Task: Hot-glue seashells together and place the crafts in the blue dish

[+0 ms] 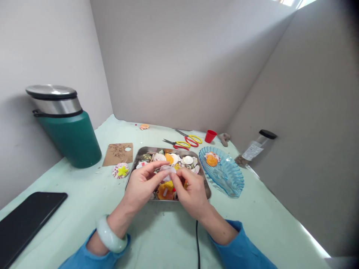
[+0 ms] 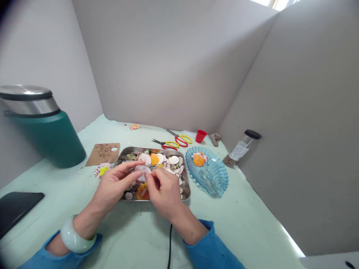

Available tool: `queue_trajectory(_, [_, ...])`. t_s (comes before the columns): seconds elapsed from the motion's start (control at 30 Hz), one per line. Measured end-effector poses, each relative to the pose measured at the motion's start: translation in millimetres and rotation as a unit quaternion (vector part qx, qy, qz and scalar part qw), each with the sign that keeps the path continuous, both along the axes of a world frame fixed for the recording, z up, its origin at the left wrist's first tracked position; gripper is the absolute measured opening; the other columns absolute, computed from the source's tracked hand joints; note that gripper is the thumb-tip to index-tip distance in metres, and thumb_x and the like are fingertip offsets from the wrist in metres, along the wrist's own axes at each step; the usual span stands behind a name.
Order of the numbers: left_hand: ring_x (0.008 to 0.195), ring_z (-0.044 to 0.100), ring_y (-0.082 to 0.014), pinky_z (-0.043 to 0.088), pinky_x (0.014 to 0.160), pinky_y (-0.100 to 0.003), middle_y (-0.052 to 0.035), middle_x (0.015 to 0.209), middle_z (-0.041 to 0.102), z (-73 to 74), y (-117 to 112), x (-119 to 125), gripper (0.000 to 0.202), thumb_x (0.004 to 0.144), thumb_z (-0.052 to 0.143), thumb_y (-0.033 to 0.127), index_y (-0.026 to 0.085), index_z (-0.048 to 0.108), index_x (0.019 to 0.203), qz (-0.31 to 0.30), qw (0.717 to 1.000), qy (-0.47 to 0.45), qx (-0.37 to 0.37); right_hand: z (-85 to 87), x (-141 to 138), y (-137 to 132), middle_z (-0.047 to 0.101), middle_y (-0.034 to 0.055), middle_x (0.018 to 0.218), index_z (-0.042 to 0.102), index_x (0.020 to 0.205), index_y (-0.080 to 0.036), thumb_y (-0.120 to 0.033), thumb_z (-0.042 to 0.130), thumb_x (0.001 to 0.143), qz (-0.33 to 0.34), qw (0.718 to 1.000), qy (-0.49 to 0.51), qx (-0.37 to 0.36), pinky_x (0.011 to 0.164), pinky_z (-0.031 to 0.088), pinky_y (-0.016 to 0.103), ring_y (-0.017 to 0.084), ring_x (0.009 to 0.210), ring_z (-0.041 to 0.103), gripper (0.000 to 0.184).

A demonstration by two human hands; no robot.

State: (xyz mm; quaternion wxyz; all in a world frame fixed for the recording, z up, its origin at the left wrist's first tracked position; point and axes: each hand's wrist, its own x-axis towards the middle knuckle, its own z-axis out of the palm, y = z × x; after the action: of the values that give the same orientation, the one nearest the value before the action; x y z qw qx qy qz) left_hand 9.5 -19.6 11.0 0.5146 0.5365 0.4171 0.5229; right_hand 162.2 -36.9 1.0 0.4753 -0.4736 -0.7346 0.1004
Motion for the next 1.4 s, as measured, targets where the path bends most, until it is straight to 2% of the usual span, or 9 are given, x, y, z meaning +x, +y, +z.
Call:
queue_trajectory(0.17, [0.063,0.055,-0.0101,0.044,0.060,-0.019,0.0025,0.069,0.062,-2.2,1.4,-0.9,0.018,0.077,0.068,0.035,0.018,0.062,0.076,0.018,0.999,0.004,0.029,-0.3,-0.8,-1.4,0.044,-0.0045,0.054,0.044,0.061,-0.020,-0.024,0.051,0.088,0.010,1.000,0.003,0.001,0.052,0.032,0.024,0.010,0.050,0.042,0.028])
queue_trajectory(0.23, [0.063,0.053,-0.0096,0.043,0.060,-0.018,0.0031,0.067,0.059,-2.1,1.7,-1.2,0.018,0.077,0.067,0.035,0.018,0.061,0.074,0.015,0.999,0.010,0.035,0.2,-1.4,-1.5,0.045,-0.0046,0.055,0.046,0.062,-0.019,-0.026,0.054,0.087,0.014,1.000,0.018,-0.010,0.052,0.033,0.024,0.010,0.050,0.042,0.026])
queue_trajectory(0.33, [0.062,0.052,-0.0104,0.043,0.059,-0.019,0.0024,0.067,0.059,-1.1,1.2,-1.0,0.018,0.077,0.066,0.034,0.017,0.060,0.074,0.004,0.999,0.024,0.036,0.8,-1.1,-0.6,0.053,-0.0036,0.061,0.054,0.076,-0.019,-0.031,0.059,0.085,0.012,0.995,0.091,-0.038,0.052,0.039,0.023,0.010,0.052,0.047,0.016])
queue_trajectory(0.43, [0.060,0.052,-0.0113,0.042,0.056,-0.021,0.0019,0.064,0.059,0.0,0.2,-0.2,0.019,0.076,0.066,0.035,0.017,0.060,0.072,-0.017,0.999,0.037,0.027,0.5,1.1,1.3,0.057,-0.0024,0.064,0.056,0.079,-0.019,-0.029,0.056,0.086,0.014,0.989,0.138,-0.045,0.054,0.042,0.022,0.011,0.055,0.050,0.013])
queue_trajectory(0.73, [0.053,0.048,-0.0099,0.039,0.052,-0.021,0.0034,0.059,0.055,0.3,1.5,-0.8,0.023,0.072,0.067,0.038,0.017,0.058,0.067,-0.050,0.998,0.045,0.002,0.9,2.4,2.2,0.055,-0.0031,0.059,0.055,0.069,-0.018,-0.026,0.056,0.086,0.012,0.993,0.105,-0.043,0.052,0.040,0.022,0.010,0.052,0.048,0.018])
queue_trajectory(0.97, [0.063,0.054,-0.0113,0.043,0.058,-0.020,0.0001,0.071,0.064,3.7,1.3,0.0,0.021,0.077,0.064,0.037,0.016,0.067,0.079,-0.069,0.996,0.061,-0.008,0.9,2.0,2.7,0.052,-0.0040,0.056,0.052,0.066,-0.018,-0.025,0.056,0.085,-0.023,0.992,0.121,-0.037,0.051,0.038,0.021,0.009,0.050,0.046,0.020])
queue_trajectory(1.07, [0.067,0.059,-0.0128,0.046,0.062,-0.022,-0.0017,0.079,0.069,4.0,0.7,0.6,0.024,0.074,0.068,0.036,0.017,0.068,0.089,-0.085,0.995,0.045,-0.038,0.0,2.8,3.4,0.052,-0.0045,0.056,0.052,0.066,-0.018,-0.026,0.056,0.085,-0.029,0.990,0.134,-0.044,0.051,0.039,0.021,0.009,0.051,0.046,0.020])
queue_trajectory(1.17, [0.068,0.062,-0.0136,0.048,0.063,-0.022,-0.0019,0.079,0.071,2.7,1.5,1.3,0.031,0.070,0.072,0.033,0.016,0.066,0.096,-0.088,0.994,0.018,-0.065,-1.0,3.1,3.1,0.051,-0.0044,0.057,0.052,0.067,-0.018,-0.026,0.056,0.085,-0.030,0.989,0.137,-0.046,0.052,0.039,0.021,0.009,0.051,0.046,0.020])
queue_trajectory(1.4, [0.057,0.058,-0.0093,0.044,0.053,-0.018,0.0033,0.063,0.065,1.5,2.0,0.9,0.021,0.073,0.070,0.032,0.016,0.062,0.082,-0.078,0.996,0.004,-0.048,-0.2,1.4,1.5,0.050,-0.0049,0.056,0.052,0.065,-0.018,-0.024,0.056,0.085,-0.030,0.992,0.116,-0.032,0.052,0.038,0.021,0.009,0.050,0.045,0.021])
